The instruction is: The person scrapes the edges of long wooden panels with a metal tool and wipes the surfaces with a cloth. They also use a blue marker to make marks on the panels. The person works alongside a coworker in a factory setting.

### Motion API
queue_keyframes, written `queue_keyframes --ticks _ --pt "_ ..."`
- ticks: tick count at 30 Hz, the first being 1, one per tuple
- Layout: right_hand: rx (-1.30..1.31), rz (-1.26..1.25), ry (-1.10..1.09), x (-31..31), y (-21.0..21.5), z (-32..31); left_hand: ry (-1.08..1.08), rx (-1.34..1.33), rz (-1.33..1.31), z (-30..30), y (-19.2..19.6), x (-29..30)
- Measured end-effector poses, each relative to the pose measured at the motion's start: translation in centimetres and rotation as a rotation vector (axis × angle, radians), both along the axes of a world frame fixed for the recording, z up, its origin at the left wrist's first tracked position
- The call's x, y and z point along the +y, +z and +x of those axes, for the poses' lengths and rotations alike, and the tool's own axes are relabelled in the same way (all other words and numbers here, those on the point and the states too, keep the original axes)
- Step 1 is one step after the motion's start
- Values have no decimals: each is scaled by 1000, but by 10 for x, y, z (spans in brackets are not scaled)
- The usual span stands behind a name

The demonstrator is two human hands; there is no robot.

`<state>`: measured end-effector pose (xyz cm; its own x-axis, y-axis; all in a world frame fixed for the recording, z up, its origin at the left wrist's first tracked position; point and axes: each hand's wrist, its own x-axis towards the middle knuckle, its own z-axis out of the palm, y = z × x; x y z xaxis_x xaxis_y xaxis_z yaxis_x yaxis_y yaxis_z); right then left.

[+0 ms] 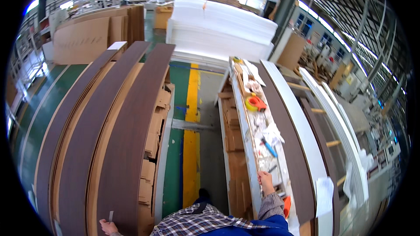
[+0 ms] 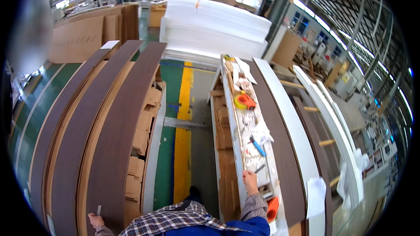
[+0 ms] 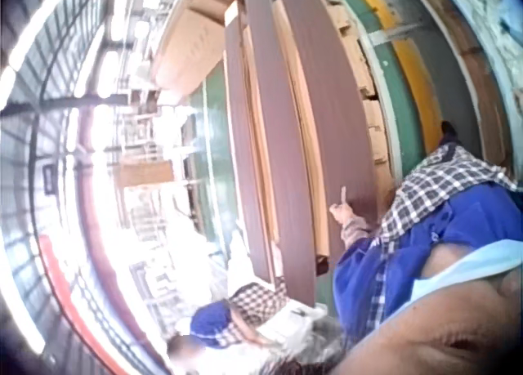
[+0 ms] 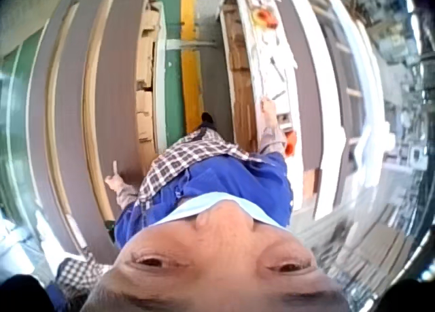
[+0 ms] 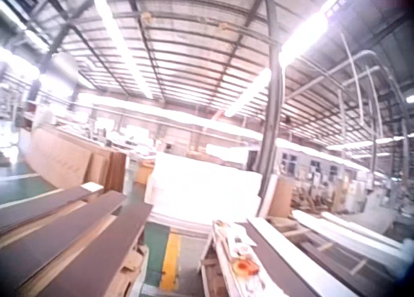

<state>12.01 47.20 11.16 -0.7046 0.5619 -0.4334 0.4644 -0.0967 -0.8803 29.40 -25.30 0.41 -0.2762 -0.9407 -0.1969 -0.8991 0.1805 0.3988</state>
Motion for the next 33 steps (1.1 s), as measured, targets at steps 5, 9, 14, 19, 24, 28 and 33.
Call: queue_keyframes --ticks 5,9,14,19,24,28,33 --pt "64 861 81 158 -75 -78 -179 -24 -179 -1 -27 18" --pt "-115 1202 287 147 -78 -131 -10 46 -206 45 -41 -35" --pt "-123 1262 403 205 -76 -128 154 -309 18 -19 29 36" --pt "-143 1271 643 189 -86 -146 106 -542 -8 -9 18 24" --pt "-177 1426 599 240 -96 -120 -73 -146 -292 -124 25 75" --pt "-68 1223 446 207 -69 -127 -571 384 77 -254 -40 134" --pt "185 619 129 172 -22 -117 -1286 328 695 -421 1 443"
